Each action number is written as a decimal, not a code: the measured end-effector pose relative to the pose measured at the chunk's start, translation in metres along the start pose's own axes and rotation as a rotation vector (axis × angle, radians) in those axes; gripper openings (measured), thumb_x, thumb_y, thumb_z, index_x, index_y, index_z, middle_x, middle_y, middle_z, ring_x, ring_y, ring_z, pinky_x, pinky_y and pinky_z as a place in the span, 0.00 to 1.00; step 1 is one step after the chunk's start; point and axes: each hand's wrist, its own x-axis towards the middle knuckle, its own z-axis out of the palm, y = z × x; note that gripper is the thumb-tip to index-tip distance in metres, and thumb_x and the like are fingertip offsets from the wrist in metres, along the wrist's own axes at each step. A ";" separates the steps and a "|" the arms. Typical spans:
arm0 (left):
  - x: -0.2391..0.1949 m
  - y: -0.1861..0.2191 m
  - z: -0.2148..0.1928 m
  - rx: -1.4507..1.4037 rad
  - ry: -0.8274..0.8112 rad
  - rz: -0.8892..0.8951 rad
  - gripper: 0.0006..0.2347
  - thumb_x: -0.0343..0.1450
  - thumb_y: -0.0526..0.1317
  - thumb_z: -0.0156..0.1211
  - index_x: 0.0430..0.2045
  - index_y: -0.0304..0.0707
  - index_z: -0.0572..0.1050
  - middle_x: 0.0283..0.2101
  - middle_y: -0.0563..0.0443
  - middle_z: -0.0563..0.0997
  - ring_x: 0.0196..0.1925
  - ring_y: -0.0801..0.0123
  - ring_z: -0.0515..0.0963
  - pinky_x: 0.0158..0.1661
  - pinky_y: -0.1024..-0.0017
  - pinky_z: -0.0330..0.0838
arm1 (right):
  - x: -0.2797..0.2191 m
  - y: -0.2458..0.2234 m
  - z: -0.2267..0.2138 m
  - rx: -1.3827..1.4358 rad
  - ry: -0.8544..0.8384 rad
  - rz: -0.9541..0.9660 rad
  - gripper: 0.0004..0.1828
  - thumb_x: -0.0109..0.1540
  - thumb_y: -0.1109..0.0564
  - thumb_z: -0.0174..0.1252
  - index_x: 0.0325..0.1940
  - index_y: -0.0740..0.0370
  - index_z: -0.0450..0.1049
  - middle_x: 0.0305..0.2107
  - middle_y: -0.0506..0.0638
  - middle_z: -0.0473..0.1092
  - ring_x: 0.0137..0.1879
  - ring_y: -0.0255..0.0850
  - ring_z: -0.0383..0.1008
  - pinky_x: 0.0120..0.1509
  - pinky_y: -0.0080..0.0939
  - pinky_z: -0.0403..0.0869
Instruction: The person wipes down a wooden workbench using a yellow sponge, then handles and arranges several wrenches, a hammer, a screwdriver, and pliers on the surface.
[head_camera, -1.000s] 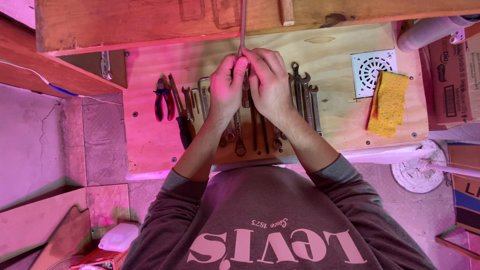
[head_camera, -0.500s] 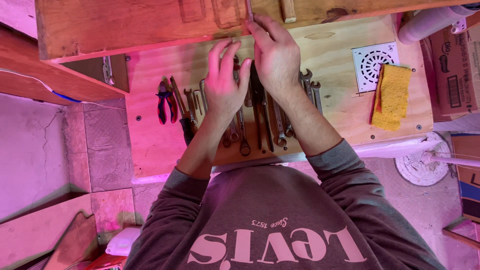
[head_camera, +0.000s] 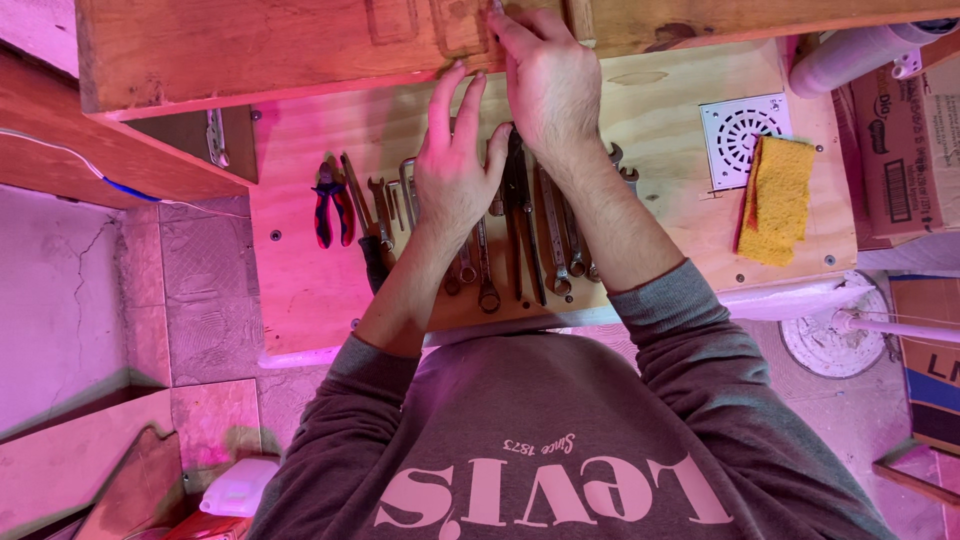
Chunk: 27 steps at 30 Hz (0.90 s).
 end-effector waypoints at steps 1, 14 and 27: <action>0.001 0.000 0.000 0.000 0.001 0.000 0.21 0.85 0.46 0.64 0.73 0.43 0.74 0.79 0.57 0.67 0.77 0.66 0.81 0.45 0.67 0.93 | 0.002 0.000 0.001 0.000 0.001 -0.001 0.20 0.68 0.60 0.65 0.64 0.44 0.86 0.49 0.41 0.82 0.38 0.50 0.85 0.33 0.54 0.79; -0.004 0.006 -0.007 -0.012 -0.026 0.001 0.15 0.85 0.44 0.65 0.65 0.38 0.80 0.82 0.58 0.62 0.62 0.68 0.93 0.32 0.73 0.87 | -0.006 -0.004 -0.006 -0.121 0.040 -0.128 0.22 0.69 0.62 0.65 0.68 0.51 0.82 0.53 0.49 0.80 0.38 0.51 0.84 0.32 0.54 0.83; -0.115 -0.009 0.083 0.087 -0.626 -0.217 0.21 0.80 0.51 0.64 0.64 0.40 0.73 0.41 0.38 0.88 0.34 0.51 0.92 0.30 0.58 0.87 | -0.191 0.061 0.004 0.162 -0.213 -0.029 0.13 0.73 0.53 0.65 0.60 0.54 0.87 0.45 0.51 0.84 0.48 0.53 0.87 0.49 0.51 0.85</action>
